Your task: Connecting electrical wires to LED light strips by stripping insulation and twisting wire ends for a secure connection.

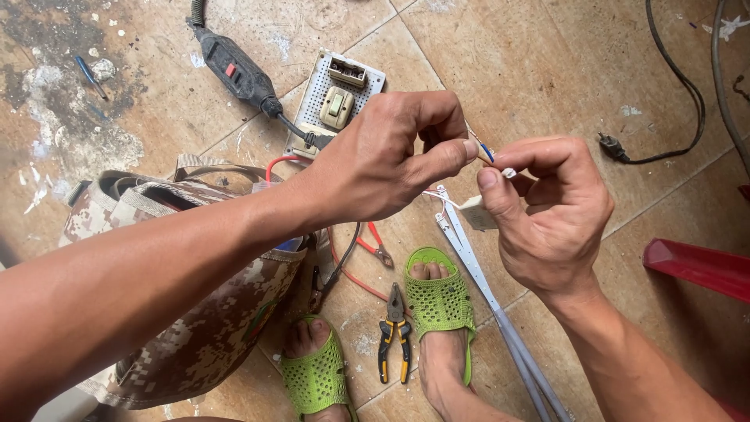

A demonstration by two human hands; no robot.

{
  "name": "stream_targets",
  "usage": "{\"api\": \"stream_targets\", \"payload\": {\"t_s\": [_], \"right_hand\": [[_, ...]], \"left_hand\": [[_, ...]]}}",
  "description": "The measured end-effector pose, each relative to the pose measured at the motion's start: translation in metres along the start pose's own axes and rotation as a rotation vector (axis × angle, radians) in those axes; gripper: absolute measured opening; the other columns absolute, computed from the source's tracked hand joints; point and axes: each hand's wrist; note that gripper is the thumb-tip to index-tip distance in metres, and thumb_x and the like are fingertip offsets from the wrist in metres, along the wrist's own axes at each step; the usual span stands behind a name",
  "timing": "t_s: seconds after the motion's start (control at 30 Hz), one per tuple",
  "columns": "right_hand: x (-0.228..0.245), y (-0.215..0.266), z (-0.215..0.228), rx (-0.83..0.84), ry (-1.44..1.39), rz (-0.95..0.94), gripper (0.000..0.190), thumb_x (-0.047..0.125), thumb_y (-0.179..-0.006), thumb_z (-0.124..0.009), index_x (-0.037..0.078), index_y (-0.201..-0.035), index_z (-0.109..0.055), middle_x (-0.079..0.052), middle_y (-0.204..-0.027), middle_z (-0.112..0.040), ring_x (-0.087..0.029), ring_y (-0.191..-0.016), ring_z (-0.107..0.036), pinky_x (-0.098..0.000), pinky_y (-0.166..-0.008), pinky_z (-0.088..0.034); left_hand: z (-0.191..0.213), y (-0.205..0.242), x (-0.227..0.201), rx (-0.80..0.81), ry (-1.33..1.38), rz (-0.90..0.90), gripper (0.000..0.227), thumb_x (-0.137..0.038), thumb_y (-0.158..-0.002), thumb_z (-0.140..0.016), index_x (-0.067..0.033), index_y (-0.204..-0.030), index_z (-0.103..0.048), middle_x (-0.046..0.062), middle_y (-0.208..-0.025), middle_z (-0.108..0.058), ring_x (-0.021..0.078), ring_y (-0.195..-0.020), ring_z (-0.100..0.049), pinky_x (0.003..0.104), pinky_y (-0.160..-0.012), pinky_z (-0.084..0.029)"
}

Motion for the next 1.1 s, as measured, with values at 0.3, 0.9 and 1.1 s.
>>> {"api": "stream_targets", "payload": {"t_s": [0.3, 0.9, 1.1], "right_hand": [[0.006, -0.009, -0.01, -0.028, -0.184, -0.246, 0.033, 0.016, -0.104, -0.058, -0.004, -0.128, -0.047, -0.012, -0.097, -0.063, -0.017, -0.083, -0.066, -0.0244, -0.077, -0.059], [0.009, -0.036, -0.044, 0.079, 0.191, 0.062, 0.02, 0.006, -0.099, -0.076, -0.006, -0.1, -0.06, -0.013, -0.087, -0.065, -0.018, -0.074, -0.061, -0.0288, -0.071, -0.055], [0.011, -0.051, -0.095, 0.267, 0.05, -0.146, 0.015, 0.012, -0.094, -0.078, -0.001, -0.1, -0.072, -0.017, -0.075, -0.069, -0.017, -0.068, -0.066, -0.0311, -0.064, -0.058]], "left_hand": [[-0.002, -0.002, -0.002, -0.073, 0.304, 0.077, 0.013, -0.004, -0.088, -0.063, -0.0063, -0.077, -0.056, 0.007, -0.084, -0.073, 0.0057, -0.058, -0.048, 0.018, -0.048, -0.043], [0.035, 0.038, 0.031, -0.203, 0.17, 0.417, 0.012, -0.013, -0.09, -0.074, -0.0113, -0.08, -0.068, -0.001, -0.073, -0.06, 0.0077, -0.063, -0.05, 0.019, -0.055, -0.048], [0.04, 0.1, 0.07, -0.448, -0.084, 0.574, 0.021, -0.032, -0.082, -0.072, -0.0116, -0.082, -0.076, 0.014, -0.074, -0.071, 0.0317, -0.077, -0.074, 0.044, -0.072, -0.056]]}}
Point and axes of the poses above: each hand's wrist, its own y-axis away from the middle knuckle, its own z-axis out of the back of the hand, x = y × z
